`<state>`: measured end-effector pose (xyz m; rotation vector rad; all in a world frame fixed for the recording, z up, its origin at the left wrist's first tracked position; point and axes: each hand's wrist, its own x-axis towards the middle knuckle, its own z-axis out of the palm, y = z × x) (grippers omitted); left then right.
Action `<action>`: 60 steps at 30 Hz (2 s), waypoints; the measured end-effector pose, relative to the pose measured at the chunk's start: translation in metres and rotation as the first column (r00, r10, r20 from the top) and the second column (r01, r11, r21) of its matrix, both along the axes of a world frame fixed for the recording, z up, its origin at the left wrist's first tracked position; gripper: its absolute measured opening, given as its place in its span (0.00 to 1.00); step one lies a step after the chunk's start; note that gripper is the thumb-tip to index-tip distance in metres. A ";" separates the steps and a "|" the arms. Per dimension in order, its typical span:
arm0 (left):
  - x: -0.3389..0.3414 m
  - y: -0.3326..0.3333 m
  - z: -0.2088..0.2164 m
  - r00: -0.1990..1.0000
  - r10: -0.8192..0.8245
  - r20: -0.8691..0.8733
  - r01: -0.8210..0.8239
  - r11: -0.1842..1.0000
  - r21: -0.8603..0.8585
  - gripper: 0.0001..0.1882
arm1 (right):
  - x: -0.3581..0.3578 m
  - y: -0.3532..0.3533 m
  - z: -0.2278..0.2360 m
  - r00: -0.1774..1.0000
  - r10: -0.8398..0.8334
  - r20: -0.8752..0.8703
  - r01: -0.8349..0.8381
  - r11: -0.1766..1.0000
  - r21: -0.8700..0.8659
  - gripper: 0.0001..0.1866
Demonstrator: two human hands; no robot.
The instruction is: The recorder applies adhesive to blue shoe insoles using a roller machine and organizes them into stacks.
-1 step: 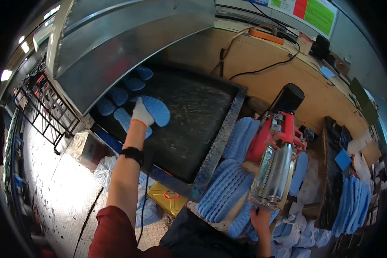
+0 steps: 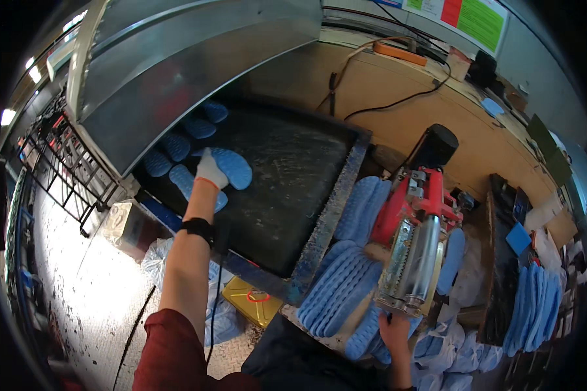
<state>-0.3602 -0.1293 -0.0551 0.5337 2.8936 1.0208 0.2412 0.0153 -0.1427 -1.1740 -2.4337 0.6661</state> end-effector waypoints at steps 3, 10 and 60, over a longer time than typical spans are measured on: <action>-0.027 -0.001 -0.002 0.994 -0.017 -0.104 -0.022 0.932 -0.362 0.50 | 0.003 0.002 -0.002 0.988 -0.003 -0.152 -0.015 0.993 -0.118 0.13; 0.031 0.010 0.031 0.984 -0.068 -0.168 0.118 0.943 0.313 0.31 | 0.028 0.002 0.031 0.526 -0.578 -0.624 -0.139 0.666 -0.733 0.19; 0.338 0.007 0.039 -0.183 -0.817 0.547 -0.158 0.573 0.804 0.33 | -0.074 -0.028 -0.036 0.859 -0.059 -0.509 -0.203 0.873 -0.444 0.26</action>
